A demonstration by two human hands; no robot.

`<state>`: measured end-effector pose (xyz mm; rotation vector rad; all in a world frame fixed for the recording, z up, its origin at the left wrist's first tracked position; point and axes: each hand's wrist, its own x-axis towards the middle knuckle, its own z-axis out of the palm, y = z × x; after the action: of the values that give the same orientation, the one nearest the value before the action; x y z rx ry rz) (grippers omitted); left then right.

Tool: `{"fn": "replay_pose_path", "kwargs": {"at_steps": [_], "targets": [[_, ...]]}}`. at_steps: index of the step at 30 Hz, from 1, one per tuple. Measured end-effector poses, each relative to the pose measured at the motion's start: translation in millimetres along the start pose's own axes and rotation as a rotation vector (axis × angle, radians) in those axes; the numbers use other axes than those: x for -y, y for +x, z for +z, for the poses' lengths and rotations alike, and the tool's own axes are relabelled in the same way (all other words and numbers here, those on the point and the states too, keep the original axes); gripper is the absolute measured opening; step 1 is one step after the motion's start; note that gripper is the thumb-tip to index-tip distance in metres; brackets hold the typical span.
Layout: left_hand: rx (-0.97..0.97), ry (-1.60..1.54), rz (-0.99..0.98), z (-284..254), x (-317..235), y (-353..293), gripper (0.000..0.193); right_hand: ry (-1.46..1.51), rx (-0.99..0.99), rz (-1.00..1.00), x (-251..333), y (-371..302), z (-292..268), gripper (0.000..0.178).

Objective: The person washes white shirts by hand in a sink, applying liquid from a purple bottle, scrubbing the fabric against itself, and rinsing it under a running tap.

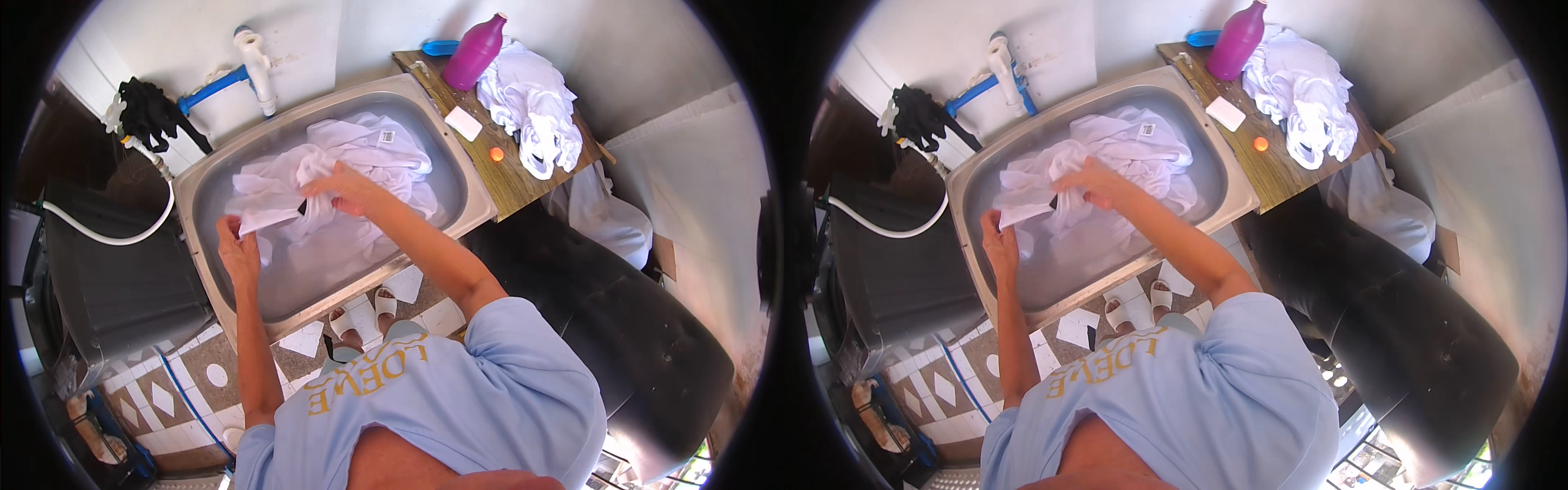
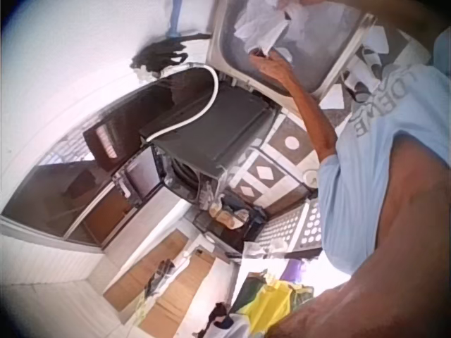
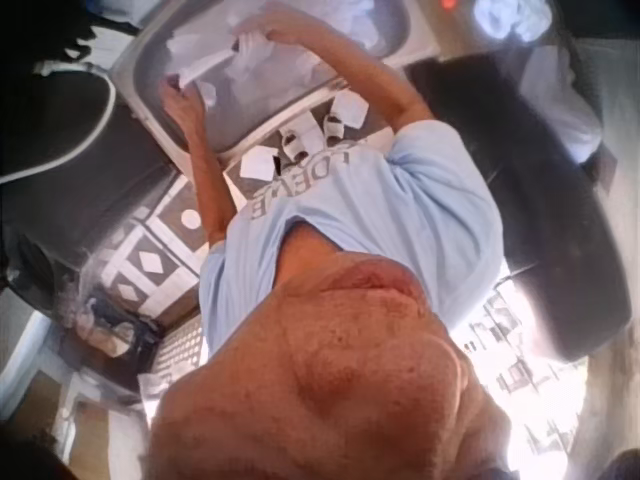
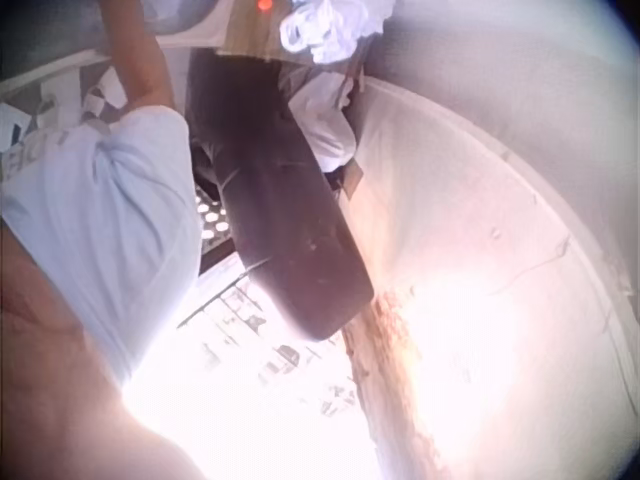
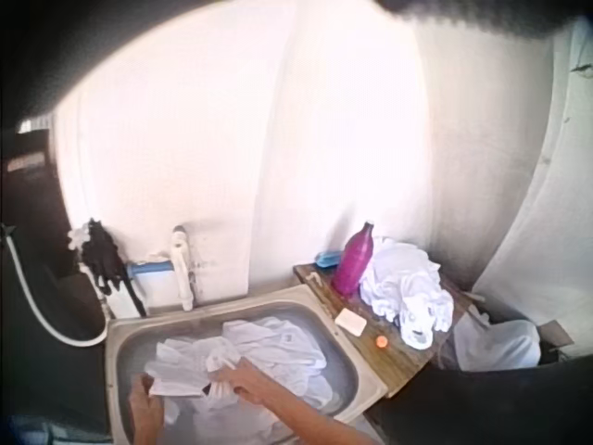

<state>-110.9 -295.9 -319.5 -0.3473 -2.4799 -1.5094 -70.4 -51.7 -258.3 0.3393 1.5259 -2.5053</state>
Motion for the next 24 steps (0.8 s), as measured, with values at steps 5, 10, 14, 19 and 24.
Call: {"fn": "replay_pose_path", "kwargs": {"at_steps": [5,10,14,19,24], "targets": [[0.157,-0.957,-0.724,7.9,-4.9,-12.7,0.046,0.603,0.098,0.232,-20.4,-18.3,-33.6,0.045],[0.121,-0.768,-0.587,-20.6,-16.9,2.6,0.027,0.295,0.141,-0.015,2.5,-31.3,-9.7,0.044],[0.156,-0.742,-0.396,-23.9,-58.0,15.7,0.022,0.019,0.146,0.199,12.7,-34.1,-55.8,0.045],[0.004,-0.546,-0.468,-74.1,-67.3,31.2,0.019,-0.64,0.261,0.393,15.9,-37.7,-95.9,0.041],[0.129,-0.373,-0.439,-91.4,-79.1,16.2,0.022,-0.076,0.184,0.448,63.1,-55.0,-63.6,0.025]]}}
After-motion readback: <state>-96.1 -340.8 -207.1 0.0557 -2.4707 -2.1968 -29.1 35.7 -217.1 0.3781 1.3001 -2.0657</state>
